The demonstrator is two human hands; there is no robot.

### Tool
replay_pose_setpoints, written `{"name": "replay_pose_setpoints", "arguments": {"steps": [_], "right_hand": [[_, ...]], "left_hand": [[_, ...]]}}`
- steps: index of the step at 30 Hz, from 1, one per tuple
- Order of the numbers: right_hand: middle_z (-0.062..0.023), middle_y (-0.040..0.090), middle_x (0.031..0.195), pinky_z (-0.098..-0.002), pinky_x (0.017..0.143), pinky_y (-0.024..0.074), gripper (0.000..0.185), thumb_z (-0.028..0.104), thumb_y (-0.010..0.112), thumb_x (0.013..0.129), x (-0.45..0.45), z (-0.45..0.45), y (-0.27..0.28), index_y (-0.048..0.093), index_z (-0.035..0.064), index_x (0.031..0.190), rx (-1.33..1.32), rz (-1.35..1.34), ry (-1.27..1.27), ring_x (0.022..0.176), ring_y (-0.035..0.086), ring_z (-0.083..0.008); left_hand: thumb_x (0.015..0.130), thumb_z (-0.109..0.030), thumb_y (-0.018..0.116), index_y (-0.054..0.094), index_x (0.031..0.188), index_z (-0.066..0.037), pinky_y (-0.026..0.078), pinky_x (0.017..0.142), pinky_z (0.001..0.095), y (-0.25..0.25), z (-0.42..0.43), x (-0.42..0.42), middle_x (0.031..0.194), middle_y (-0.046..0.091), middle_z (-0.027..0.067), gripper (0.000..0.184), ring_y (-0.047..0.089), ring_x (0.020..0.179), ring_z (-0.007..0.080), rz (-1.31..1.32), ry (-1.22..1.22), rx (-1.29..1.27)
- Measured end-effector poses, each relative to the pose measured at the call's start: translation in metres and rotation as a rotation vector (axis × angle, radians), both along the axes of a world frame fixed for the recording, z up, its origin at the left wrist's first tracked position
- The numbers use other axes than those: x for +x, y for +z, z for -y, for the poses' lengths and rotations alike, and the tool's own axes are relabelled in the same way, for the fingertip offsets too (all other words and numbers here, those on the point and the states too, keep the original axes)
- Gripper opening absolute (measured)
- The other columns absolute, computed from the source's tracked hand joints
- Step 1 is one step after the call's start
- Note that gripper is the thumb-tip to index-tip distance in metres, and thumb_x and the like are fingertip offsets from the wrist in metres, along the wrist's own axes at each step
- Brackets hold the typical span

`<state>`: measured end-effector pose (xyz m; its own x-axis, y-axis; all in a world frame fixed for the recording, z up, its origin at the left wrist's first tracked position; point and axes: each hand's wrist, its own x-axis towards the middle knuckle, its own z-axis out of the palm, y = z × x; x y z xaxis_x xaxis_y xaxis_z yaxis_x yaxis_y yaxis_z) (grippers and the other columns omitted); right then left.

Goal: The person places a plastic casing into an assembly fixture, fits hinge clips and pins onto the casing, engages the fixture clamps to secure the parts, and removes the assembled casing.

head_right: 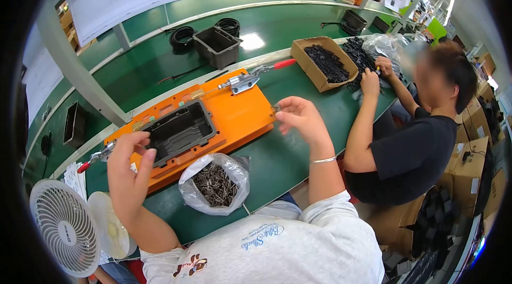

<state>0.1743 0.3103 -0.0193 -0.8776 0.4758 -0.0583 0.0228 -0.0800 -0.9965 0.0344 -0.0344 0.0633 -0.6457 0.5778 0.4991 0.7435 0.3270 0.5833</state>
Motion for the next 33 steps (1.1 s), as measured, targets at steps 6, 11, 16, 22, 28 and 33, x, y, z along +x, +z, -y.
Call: {"name": "replay_pose_setpoints", "arguments": {"steps": [6, 11, 16, 22, 28, 33], "right_hand": [[-0.0098, 0.065, 0.089, -0.0270, 0.053, 0.0555, 0.034, 0.012, 0.070, 0.081, -0.058, 0.100, 0.042, 0.056, -0.0021, 0.109, -0.400, -0.199, 0.520, 0.060, 0.064, -0.0145], [-0.0071, 0.065, 0.089, -0.0242, 0.060, 0.0545, 0.028, 0.013, 0.068, 0.087, -0.092, 0.155, 0.062, 0.055, 0.0009, 0.109, -0.533, -0.211, 0.627, 0.070, 0.063, -0.0105], [-0.0122, 0.066, 0.095, -0.0272, 0.059, 0.0569, 0.029, 0.004, 0.068, 0.084, -0.112, 0.169, 0.063, 0.055, 0.0009, 0.110, -0.399, -0.319, 0.577, 0.073, 0.066, -0.0156], [-0.0163, 0.066, 0.096, -0.0274, 0.058, 0.0563, 0.022, -0.002, 0.068, 0.081, -0.120, 0.154, 0.049, 0.054, 0.0031, 0.098, -0.277, -0.392, 0.380, 0.074, 0.068, -0.0202], [-0.0189, 0.067, 0.095, -0.0260, 0.058, 0.0553, 0.022, -0.002, 0.069, 0.080, -0.125, 0.147, 0.052, 0.050, 0.0059, 0.088, -0.350, -0.413, 0.455, 0.072, 0.068, -0.0200], [-0.0108, 0.066, 0.080, -0.0231, 0.059, 0.0536, 0.026, -0.007, 0.071, 0.076, -0.131, 0.131, 0.057, 0.051, 0.0029, 0.089, -0.085, -0.367, 0.239, 0.069, 0.066, -0.0143]], "left_hand": [[0.071, -0.009, 0.078, 0.057, 0.108, 0.000, 0.048, 0.065, 0.0284, -0.003, -0.027, 0.016, 0.087, 0.057, 0.0096, 0.043, 0.055, 0.071, 0.0190, 0.138, -0.184, 0.253], [0.067, -0.002, 0.079, 0.060, 0.108, -0.003, 0.047, 0.063, 0.0263, -0.018, -0.026, 0.004, 0.084, 0.057, 0.0070, 0.045, 0.055, 0.071, 0.0166, 0.145, -0.140, 0.485], [0.068, 0.004, 0.076, 0.065, 0.105, -0.002, 0.046, 0.062, 0.0258, -0.012, -0.016, -0.010, 0.081, 0.061, 0.0077, 0.039, 0.057, 0.070, 0.0163, -0.035, -0.031, 0.507], [0.075, 0.007, 0.073, 0.064, 0.105, 0.003, 0.049, 0.066, 0.0241, -0.019, -0.009, -0.022, 0.085, 0.064, 0.0069, 0.031, 0.060, 0.075, 0.0132, 0.347, -0.054, 0.751], [0.081, 0.006, 0.068, 0.058, 0.102, 0.003, 0.052, 0.064, 0.0218, -0.025, -0.005, -0.030, 0.089, 0.065, 0.0115, 0.024, 0.064, 0.078, 0.0127, 0.787, -0.401, 0.842], [0.083, 0.004, 0.065, 0.059, 0.100, 0.001, 0.049, 0.058, 0.0207, -0.035, -0.017, -0.044, 0.086, 0.065, 0.0074, 0.019, 0.063, 0.076, 0.0107, 0.839, -0.248, 0.693]]}}
